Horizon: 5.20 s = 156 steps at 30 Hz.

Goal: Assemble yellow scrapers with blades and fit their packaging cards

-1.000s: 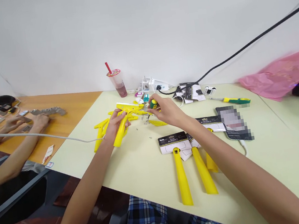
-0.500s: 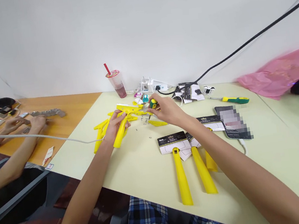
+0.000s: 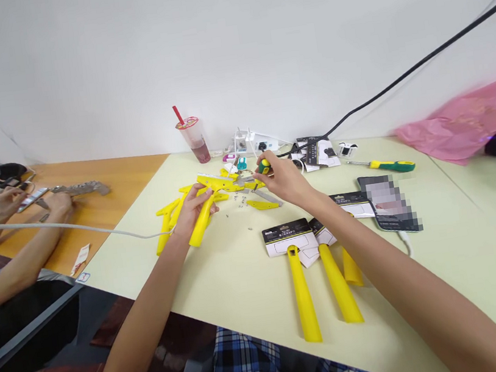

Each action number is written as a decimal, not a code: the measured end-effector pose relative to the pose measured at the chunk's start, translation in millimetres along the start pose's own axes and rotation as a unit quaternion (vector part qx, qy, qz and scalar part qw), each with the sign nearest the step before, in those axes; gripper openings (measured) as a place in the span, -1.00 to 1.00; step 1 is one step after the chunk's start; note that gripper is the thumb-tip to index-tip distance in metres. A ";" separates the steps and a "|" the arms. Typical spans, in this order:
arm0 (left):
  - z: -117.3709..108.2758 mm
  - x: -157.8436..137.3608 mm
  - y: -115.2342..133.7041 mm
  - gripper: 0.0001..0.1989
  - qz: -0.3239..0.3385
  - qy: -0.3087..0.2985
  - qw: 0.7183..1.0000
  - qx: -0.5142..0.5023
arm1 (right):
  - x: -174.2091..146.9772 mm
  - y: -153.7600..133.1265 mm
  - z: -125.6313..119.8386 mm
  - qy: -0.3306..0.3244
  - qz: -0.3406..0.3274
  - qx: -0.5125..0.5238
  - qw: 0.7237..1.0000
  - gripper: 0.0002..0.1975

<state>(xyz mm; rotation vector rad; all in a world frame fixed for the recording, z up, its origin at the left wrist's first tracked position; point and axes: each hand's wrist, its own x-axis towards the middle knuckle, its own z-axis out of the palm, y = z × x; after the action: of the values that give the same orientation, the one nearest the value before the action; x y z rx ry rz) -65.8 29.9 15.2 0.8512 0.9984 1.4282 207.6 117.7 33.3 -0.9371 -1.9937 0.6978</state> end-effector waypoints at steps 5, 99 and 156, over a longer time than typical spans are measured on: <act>0.4 -0.2 -1.9 -0.46 0.005 -0.007 1.000 0.007 | 0.3 -1.1 -0.6 -0.012 0.025 0.037 0.999 -0.52; 11.5 -6.0 -11.1 -0.73 -0.118 -0.073 0.990 -0.037 | -5.1 -62.0 -16.0 0.054 -0.051 0.114 0.991 -0.50; 21.0 -10.5 -19.7 -0.51 -0.047 -0.056 0.995 -0.060 | -7.8 -66.7 -14.2 0.004 -0.263 -0.084 0.961 -0.93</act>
<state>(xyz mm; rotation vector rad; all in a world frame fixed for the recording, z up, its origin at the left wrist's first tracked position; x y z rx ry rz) -38.0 21.7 5.4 0.7772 0.8483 1.3313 198.4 75.2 86.4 -0.4595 -2.1885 0.2286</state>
